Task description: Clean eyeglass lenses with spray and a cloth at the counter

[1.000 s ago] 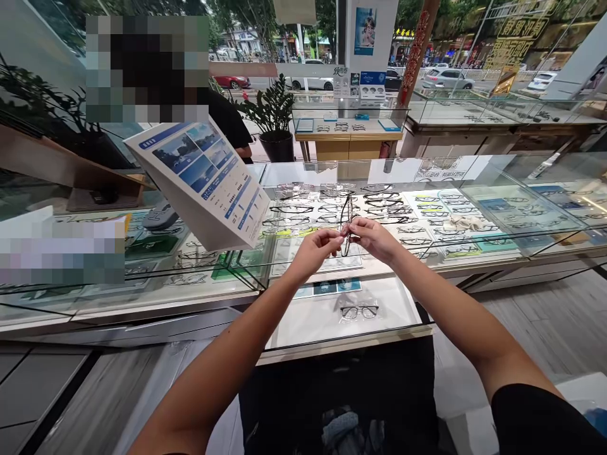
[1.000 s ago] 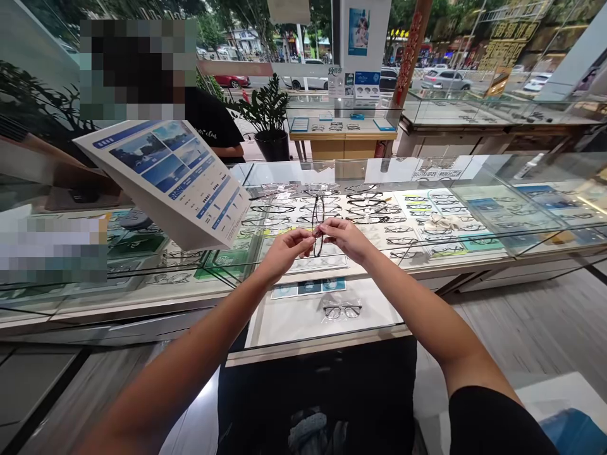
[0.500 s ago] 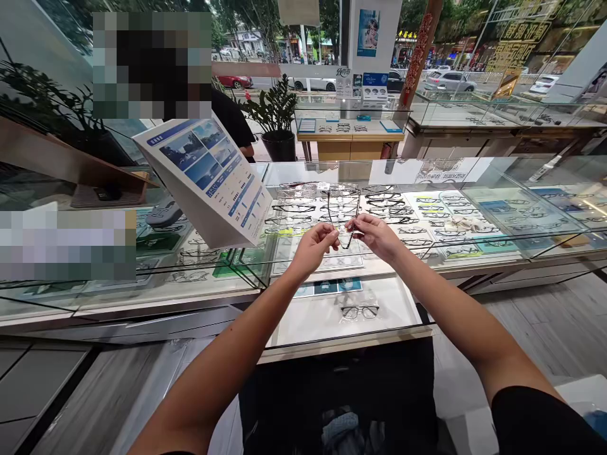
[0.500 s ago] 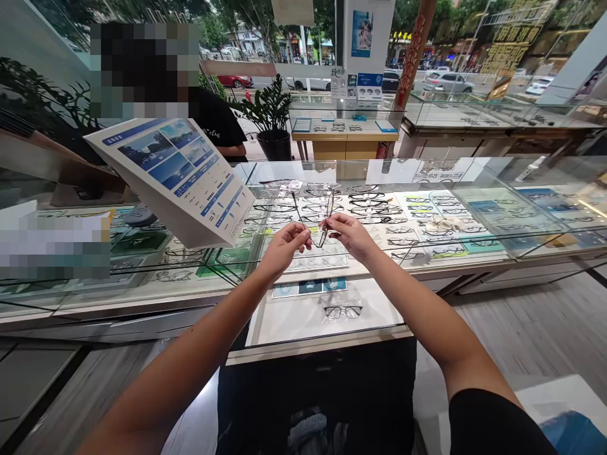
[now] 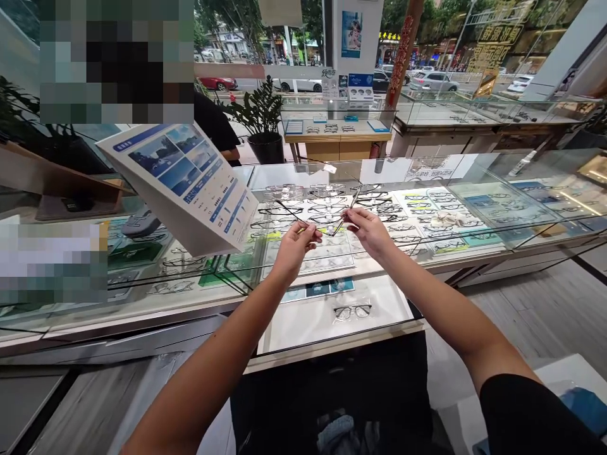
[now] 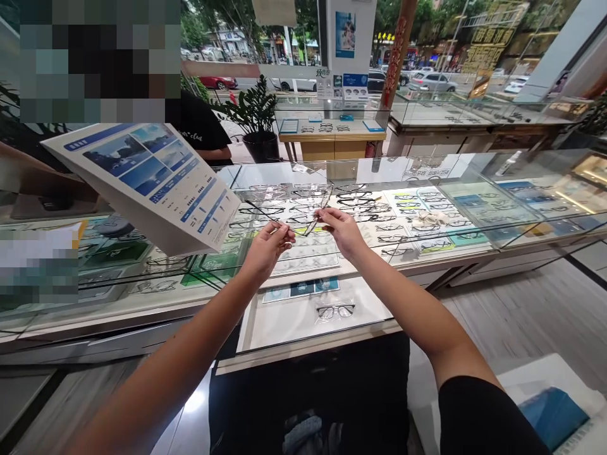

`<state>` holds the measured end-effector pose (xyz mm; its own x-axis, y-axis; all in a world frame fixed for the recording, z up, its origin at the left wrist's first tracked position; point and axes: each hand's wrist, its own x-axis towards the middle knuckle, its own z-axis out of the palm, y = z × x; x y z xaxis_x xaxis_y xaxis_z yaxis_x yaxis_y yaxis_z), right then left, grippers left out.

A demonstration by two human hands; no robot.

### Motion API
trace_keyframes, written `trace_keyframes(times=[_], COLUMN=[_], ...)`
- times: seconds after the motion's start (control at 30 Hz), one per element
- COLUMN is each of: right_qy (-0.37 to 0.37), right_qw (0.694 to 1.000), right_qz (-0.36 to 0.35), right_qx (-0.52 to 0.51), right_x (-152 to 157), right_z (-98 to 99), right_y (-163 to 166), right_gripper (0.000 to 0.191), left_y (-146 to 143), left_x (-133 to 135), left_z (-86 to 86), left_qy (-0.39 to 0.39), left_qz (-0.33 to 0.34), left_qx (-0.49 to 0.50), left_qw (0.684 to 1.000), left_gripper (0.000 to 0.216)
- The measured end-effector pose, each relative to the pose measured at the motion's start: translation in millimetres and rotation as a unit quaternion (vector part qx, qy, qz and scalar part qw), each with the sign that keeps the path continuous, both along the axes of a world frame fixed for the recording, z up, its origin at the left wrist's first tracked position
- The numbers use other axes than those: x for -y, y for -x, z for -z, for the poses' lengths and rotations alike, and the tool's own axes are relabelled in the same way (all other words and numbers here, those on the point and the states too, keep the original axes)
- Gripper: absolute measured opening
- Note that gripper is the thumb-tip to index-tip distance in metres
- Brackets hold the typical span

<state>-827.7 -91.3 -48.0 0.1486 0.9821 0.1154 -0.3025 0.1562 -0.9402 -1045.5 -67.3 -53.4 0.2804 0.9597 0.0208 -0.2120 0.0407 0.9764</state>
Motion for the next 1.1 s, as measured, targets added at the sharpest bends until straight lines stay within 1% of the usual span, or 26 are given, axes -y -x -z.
trace_keyframes(times=[0.07, 0.13, 0.2, 0.27, 0.37, 0.43, 0.5, 0.57, 0.63, 0.73, 0.8, 0.87, 0.93, 1.03, 1.1], right_qy=[-0.038, -0.08, -0.115, -0.142, -0.182, -0.204, -0.212, -0.213, -0.212, -0.205, -0.195, -0.186, -0.18, -0.172, -0.163], right_qw=[0.999, 0.995, 0.989, 0.982, 0.968, 0.957, 0.948, 0.942, 0.939, 0.936, 0.935, 0.933, 0.932, 0.934, 0.938], right_qz=[0.017, 0.038, 0.069, 0.106, 0.157, 0.194, 0.225, 0.245, 0.258, 0.275, 0.286, 0.296, 0.302, 0.301, 0.297], right_qx=[0.022, 0.044, 0.06, 0.069, 0.069, 0.07, 0.078, 0.085, 0.086, 0.079, 0.079, 0.082, 0.085, 0.084, 0.078], right_x=[4.4, 13.5, 27.9, 46.5, 76.1, 93.1, 107.0, 118.1, 126.8, 136.3, 140.6, 143.4, 143.8, 138.7, 132.3], right_z=[-9.7, -25.0, -44.0, -63.2, -86.4, -96.9, -103.7, -107.2, -108.0, -106.3, -104.6, -102.5, -99.3, -91.5, -84.7], right_y=[-2.9, -11.5, -26.9, -48.8, -89.1, -116.4, -140.8, -160.8, -176.5, -194.2, -203.1, -209.9, -214.3, -218.1, -220.7], right_gripper=[0.048, 0.045, 0.042, 0.037, 0.029, 0.029, 0.032, 0.033, 0.033, 0.034, 0.036, 0.037, 0.038, 0.038, 0.038], left_y=[-1.7, -5.4, -12.6, -25.2, -57.6, -89.3, -127.9, -171.4, -216.3, -278.5, -312.1, -337.6, -355.2, -368.0, -367.9], left_x=[0.6, 1.9, 4.1, 7.3, 12.3, 13.9, 13.8, 12.8, 12.3, 13.1, 13.9, 14.2, 13.7, 11.2, 7.7], left_z=[0.0, -1.2, -5.0, -12.7, -29.7, -41.1, -49.3, -52.6, -50.3, -38.4, -27.5, -17.1, -9.2, -3.4, -3.3], left_qy=[-0.023, -0.047, -0.081, -0.129, -0.207, -0.264, -0.329, -0.387, -0.441, -0.508, -0.534, -0.538, -0.53, -0.522, -0.518], left_qz=[0.017, 0.037, 0.059, 0.096, 0.171, 0.207, 0.229, 0.246, 0.255, 0.24, 0.219, 0.204, 0.204, 0.214, 0.214], left_qx=[-0.029, -0.064, -0.111, -0.169, -0.247, -0.286, -0.326, -0.366, -0.409, -0.472, -0.499, -0.522, -0.539, -0.551, -0.556], left_qw=[0.999, 0.996, 0.989, 0.973, 0.931, 0.898, 0.857, 0.81, 0.758, 0.679, 0.646, 0.63, 0.622, 0.615, 0.613], left_gripper=[0.052, 0.051, 0.05, 0.046, 0.037, 0.03, 0.025, 0.022, 0.018, 0.02, 0.031, 0.041, 0.042, 0.031, 0.032])
